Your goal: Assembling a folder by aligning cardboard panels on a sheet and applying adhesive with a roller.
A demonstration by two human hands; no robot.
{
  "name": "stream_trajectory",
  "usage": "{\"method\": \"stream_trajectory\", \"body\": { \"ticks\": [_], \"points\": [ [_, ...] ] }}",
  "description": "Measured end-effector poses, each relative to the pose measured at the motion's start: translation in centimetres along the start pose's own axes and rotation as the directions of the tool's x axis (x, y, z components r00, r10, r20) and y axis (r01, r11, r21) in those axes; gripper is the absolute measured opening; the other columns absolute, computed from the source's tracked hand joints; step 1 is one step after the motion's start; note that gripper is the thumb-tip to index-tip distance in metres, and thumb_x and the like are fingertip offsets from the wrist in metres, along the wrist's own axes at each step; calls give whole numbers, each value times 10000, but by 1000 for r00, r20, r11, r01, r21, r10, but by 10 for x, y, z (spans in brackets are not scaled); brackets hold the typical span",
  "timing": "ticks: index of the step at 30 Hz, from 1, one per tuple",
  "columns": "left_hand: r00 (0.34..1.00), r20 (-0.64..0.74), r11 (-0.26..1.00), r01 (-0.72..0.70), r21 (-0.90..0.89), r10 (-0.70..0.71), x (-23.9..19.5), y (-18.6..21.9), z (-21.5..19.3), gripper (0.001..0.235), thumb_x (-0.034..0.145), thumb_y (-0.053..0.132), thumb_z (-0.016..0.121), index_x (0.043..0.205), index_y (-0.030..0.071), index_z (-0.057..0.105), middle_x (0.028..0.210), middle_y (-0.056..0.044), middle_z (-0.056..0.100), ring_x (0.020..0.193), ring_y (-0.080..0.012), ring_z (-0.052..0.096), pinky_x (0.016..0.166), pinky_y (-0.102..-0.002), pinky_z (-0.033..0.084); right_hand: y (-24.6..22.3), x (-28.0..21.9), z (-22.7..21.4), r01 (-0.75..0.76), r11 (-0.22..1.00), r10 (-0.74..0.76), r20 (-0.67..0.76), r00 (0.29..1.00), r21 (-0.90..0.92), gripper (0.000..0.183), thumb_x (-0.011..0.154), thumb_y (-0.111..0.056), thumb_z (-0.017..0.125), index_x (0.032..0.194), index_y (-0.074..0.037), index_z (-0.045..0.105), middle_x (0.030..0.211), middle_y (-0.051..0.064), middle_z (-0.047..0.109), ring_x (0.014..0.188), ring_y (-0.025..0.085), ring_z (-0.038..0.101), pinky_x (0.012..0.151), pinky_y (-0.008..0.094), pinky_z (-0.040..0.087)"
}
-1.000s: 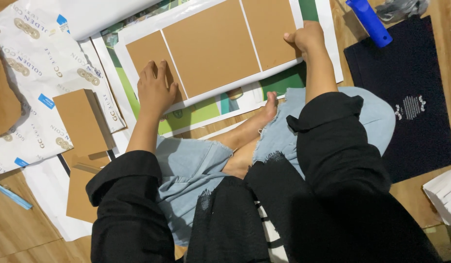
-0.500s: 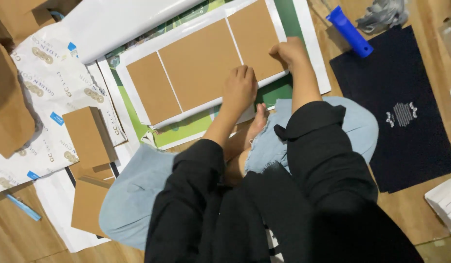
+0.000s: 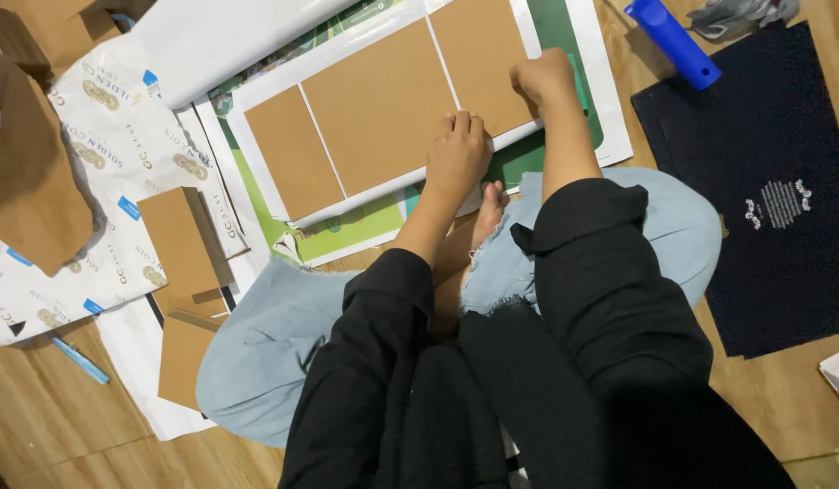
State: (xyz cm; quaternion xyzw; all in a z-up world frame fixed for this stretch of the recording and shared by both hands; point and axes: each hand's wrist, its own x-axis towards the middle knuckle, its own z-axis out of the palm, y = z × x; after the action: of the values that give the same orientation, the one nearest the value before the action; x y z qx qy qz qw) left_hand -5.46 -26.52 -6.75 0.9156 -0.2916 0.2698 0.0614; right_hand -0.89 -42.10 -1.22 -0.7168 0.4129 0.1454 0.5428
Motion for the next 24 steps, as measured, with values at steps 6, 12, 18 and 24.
{"method": "stream_trajectory", "body": {
  "ticks": [6, 12, 18, 24],
  "points": [
    [1000, -18, 999, 7, 38, -6, -1, 1, 0, 49, 701, 94, 583, 744, 78, 599, 737, -40, 526, 693, -209, 534, 362, -298, 386, 2, 3, 1, -2, 998, 1, -12, 1000, -57, 290, 591, -41, 509, 679, -131, 248, 669, 26, 232, 621, 155, 200, 474, 341, 146],
    [996, 85, 999, 23, -31, -21, -1, 0, -2, 44, 738, 125, 588, 743, 92, 559, 761, -28, 502, 740, -221, 504, 350, -320, 402, 0, 0, -1, -18, 999, 18, 3, 1000, -46, 263, 574, -65, 508, 695, -119, 281, 678, 18, 252, 633, 157, 213, 489, 341, 156],
    [993, 122, 993, 21, -118, -7, 5, -12, -19, 100, 753, 149, 617, 813, 103, 552, 808, -12, 518, 714, -201, 500, 382, -312, 419, 1, 5, 0, -3, 991, 1, -11, 1000, -135, 195, 598, -107, 535, 676, -96, 357, 660, 29, 344, 584, 159, 284, 453, 348, 222],
    [798, 603, 816, 351, -459, -4, 15, -42, -36, 428, 872, 247, 494, 1291, 180, 432, 1040, 4, 648, 969, -295, 562, 661, -469, 483, 3, 5, 0, 6, 996, -6, 6, 1000, -89, 175, 612, -102, 503, 762, -66, 420, 784, 38, 447, 696, 179, 412, 537, 337, 336]
  ]
}}
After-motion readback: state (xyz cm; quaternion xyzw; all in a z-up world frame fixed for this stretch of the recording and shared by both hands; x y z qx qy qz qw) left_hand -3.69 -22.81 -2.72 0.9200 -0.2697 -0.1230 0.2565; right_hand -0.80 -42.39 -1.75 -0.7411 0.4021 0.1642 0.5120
